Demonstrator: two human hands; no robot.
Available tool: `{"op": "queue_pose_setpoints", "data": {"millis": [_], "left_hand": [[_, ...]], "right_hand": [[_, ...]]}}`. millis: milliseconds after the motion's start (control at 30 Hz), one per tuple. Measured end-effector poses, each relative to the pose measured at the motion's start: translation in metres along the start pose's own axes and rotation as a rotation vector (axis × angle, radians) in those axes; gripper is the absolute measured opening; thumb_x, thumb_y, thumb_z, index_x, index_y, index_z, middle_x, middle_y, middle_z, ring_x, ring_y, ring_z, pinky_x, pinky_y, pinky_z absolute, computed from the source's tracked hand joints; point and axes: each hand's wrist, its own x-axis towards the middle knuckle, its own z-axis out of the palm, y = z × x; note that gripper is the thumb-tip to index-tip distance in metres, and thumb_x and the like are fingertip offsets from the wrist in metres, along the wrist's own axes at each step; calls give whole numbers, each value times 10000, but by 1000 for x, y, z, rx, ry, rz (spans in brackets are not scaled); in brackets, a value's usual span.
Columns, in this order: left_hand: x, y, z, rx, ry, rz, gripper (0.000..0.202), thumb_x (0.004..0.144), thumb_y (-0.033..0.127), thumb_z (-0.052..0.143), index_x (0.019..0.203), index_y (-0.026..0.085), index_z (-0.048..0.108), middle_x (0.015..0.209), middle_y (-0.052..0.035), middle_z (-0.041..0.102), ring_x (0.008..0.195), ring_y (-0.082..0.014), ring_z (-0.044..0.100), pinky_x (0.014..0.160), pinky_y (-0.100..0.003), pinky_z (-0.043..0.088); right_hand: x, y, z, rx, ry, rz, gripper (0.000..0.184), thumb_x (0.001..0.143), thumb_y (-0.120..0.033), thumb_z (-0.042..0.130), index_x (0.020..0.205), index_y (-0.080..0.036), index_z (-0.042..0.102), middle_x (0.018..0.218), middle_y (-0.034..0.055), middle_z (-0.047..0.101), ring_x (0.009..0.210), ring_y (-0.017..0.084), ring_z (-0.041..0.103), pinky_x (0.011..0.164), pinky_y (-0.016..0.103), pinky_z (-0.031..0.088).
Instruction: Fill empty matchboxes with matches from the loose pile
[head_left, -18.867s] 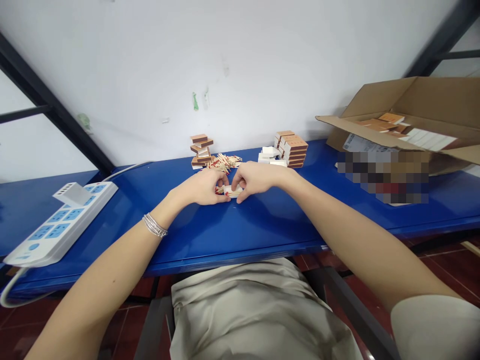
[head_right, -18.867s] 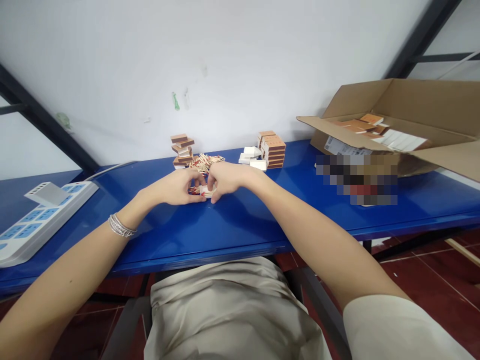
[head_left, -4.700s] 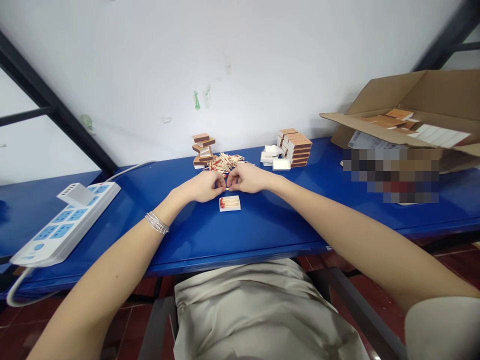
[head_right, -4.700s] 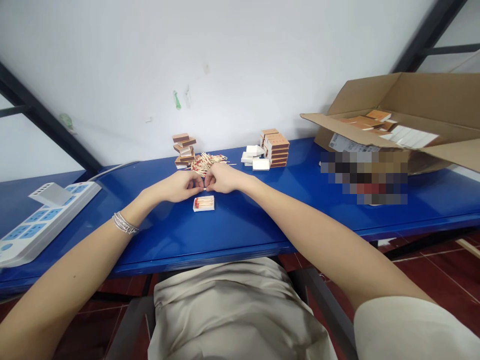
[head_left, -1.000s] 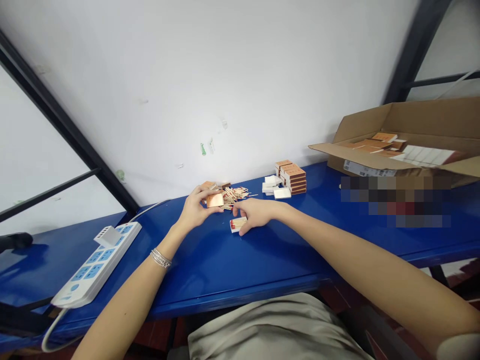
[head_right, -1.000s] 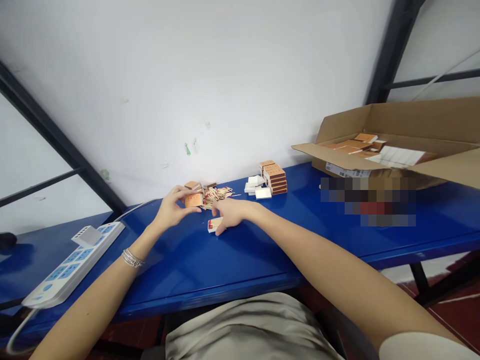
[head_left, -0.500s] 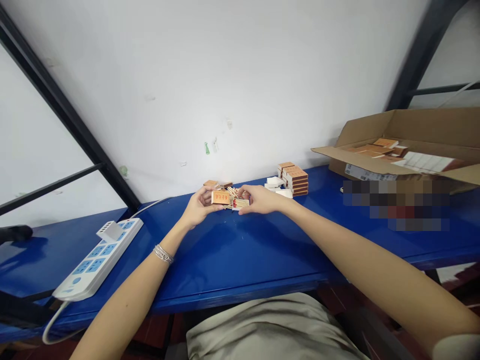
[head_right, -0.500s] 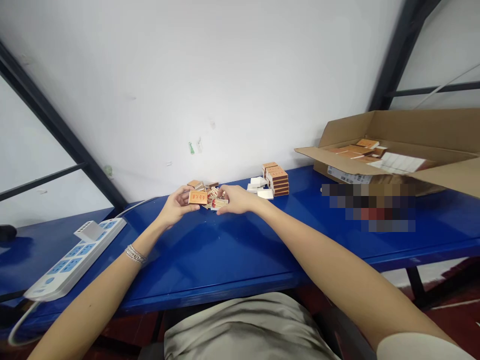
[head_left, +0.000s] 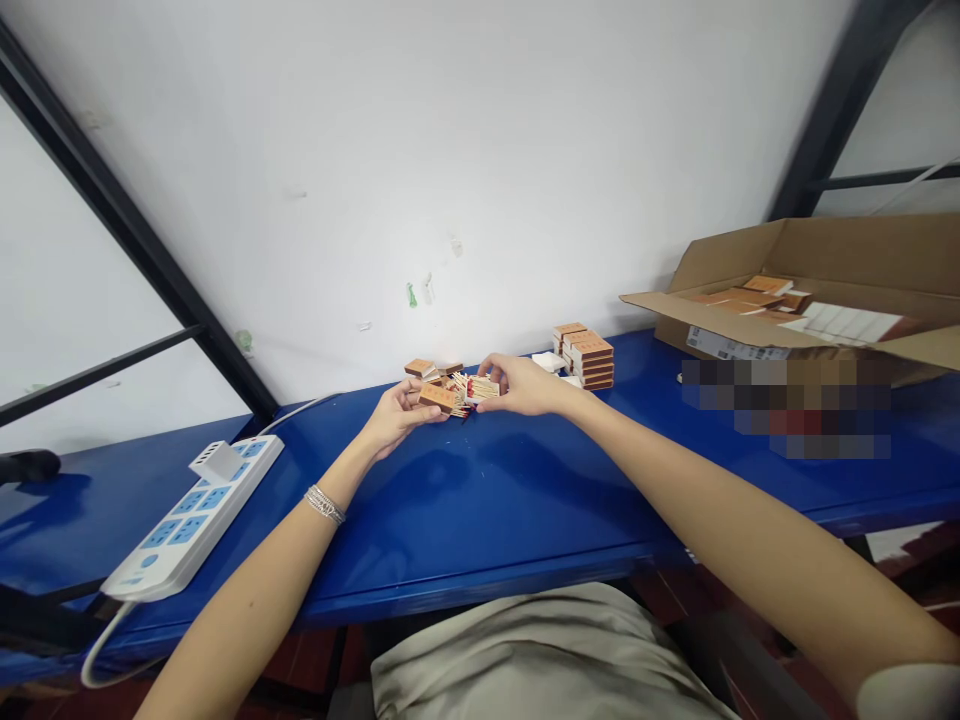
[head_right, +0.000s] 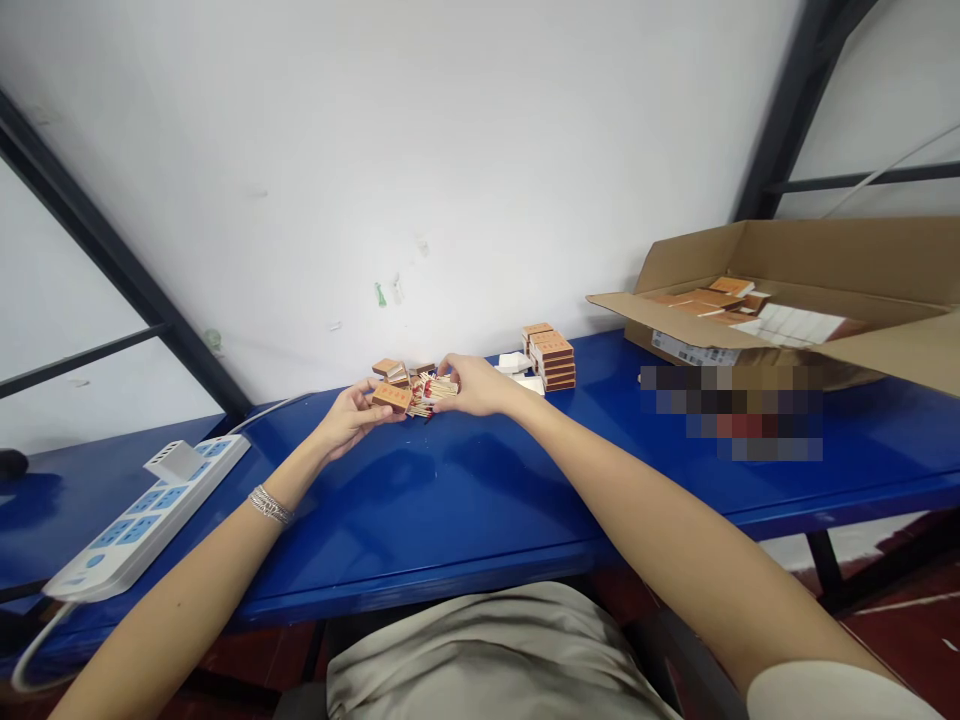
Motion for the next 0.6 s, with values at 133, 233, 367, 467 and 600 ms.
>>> {"op": "queue_pose_setpoints", "data": {"millis": [133, 233, 367, 467, 600], "left_hand": [[-2, 0, -1, 37, -151, -97, 421, 736, 262, 757, 1087, 98, 594, 994, -153, 712, 870, -239, 699, 836, -400, 543], [-2, -2, 0, 41, -188, -145, 427, 795, 336, 698, 1131, 94, 594, 972, -162, 707, 799, -225, 702, 794, -387, 552], [-1, -4, 2, -25, -177, -177, 462, 822, 376, 657, 1194, 130, 536, 848, -114, 697, 680, -195, 673, 691, -368, 550], [0, -4, 2, -90, -210, -196, 441, 865, 396, 581, 1216, 136, 519, 798, -92, 668, 622, -173, 629, 625, -337, 526], [0, -5, 3, -124, -270, -235, 336, 895, 374, 501, 1071, 101, 586, 739, -80, 629, 548, -142, 553, 575, -309, 486]], "right_hand": [[2, 6, 2, 55, 18, -15, 514, 641, -426, 769, 1044, -175, 574, 884, 33, 634, 705, 141, 569, 627, 247, 395], [2, 7, 3, 69, 18, -30, 516, 633, -425, 772, 1039, -178, 570, 882, 26, 633, 702, 137, 569, 633, 248, 399], [1, 4, 2, 55, 4, -26, 519, 636, -435, 769, 1041, -178, 570, 876, 25, 631, 705, 141, 569, 627, 250, 395], [-1, 0, 3, 49, 10, -33, 519, 633, -424, 773, 1039, -174, 568, 861, 27, 633, 702, 148, 570, 626, 255, 395], [-3, -4, 6, 40, 43, -70, 526, 637, -419, 767, 1046, -160, 559, 881, 43, 633, 713, 159, 572, 642, 270, 405]]}}
